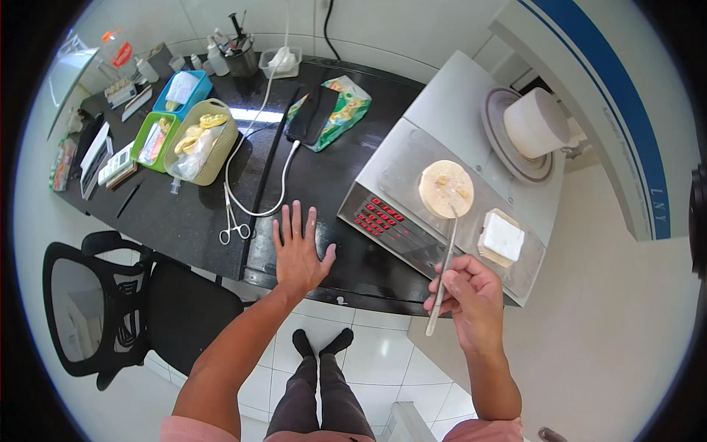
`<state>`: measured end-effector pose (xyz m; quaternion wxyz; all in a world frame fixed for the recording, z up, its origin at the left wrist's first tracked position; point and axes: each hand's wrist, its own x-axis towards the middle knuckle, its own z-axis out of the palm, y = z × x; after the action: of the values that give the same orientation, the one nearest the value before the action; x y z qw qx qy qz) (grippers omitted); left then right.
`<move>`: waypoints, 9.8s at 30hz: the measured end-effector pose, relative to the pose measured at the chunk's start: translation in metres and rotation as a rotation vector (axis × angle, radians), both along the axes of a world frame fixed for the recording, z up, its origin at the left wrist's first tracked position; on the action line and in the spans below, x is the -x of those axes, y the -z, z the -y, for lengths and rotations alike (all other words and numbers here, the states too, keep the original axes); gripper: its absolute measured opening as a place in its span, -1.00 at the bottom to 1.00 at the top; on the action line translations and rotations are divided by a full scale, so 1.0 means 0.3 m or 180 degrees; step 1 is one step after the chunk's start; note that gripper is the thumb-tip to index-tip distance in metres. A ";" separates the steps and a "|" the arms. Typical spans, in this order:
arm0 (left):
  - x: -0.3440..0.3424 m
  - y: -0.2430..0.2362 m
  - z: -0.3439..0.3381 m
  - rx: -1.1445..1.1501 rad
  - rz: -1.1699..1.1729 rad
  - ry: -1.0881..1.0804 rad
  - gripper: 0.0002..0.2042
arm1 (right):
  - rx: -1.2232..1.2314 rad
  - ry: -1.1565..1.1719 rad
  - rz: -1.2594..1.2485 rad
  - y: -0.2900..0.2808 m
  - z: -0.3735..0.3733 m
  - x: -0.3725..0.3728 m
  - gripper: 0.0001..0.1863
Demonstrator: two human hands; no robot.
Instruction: Using a hand tool to refine the edges and surfaces of a dental model.
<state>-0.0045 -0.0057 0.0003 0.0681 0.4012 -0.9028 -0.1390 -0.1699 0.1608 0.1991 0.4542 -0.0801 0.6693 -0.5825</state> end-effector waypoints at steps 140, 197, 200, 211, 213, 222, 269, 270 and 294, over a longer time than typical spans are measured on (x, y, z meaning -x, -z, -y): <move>0.560 -0.688 -2.565 -0.4141 -0.0432 0.2016 -0.39 | 0.0261 0.6264 0.0224 0.457 -2.953 0.033 -0.30; 2.104 -0.474 -3.046 -0.4262 -0.0562 0.1277 -0.25 | 0.0304 0.3213 -0.0180 0.157 -2.969 1.418 -0.28; 2.222 -0.450 -3.052 -0.3956 -0.0657 0.1334 -0.23 | 0.0264 0.3268 -0.0017 0.128 -2.948 1.581 -0.25; 2.519 -0.493 -2.980 -0.4082 -0.0478 0.1862 -0.34 | 0.0456 0.3373 -0.0118 0.163 -3.107 2.172 -0.59; 2.543 -0.434 -2.928 -0.4122 -0.0256 0.2017 -0.42 | 0.0402 0.3486 -0.0261 0.165 -3.177 2.287 -0.52; 3.016 -0.450 -3.245 -0.3544 -0.0127 0.1988 -0.57 | 0.0086 0.3736 -0.0172 0.175 -3.553 2.588 -0.50; 3.619 -0.265 -3.576 -0.2198 -0.0808 0.1004 -0.46 | -0.0439 0.3397 -0.0260 0.309 -3.920 3.086 -0.40; 3.599 -0.268 -3.554 -0.2141 -0.0784 0.0917 -0.46 | -0.0427 0.3372 -0.0264 0.332 -3.910 3.129 -0.40; 3.515 -0.248 -3.535 -0.3205 -0.1664 -0.0286 -0.44 | -0.0075 0.2869 -0.0430 0.432 -3.658 3.075 -0.59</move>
<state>-1.0589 1.0548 0.0748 0.0955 0.3745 -0.6603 -0.6439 -1.0923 1.2582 0.0696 0.1116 0.1866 0.6721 -0.7078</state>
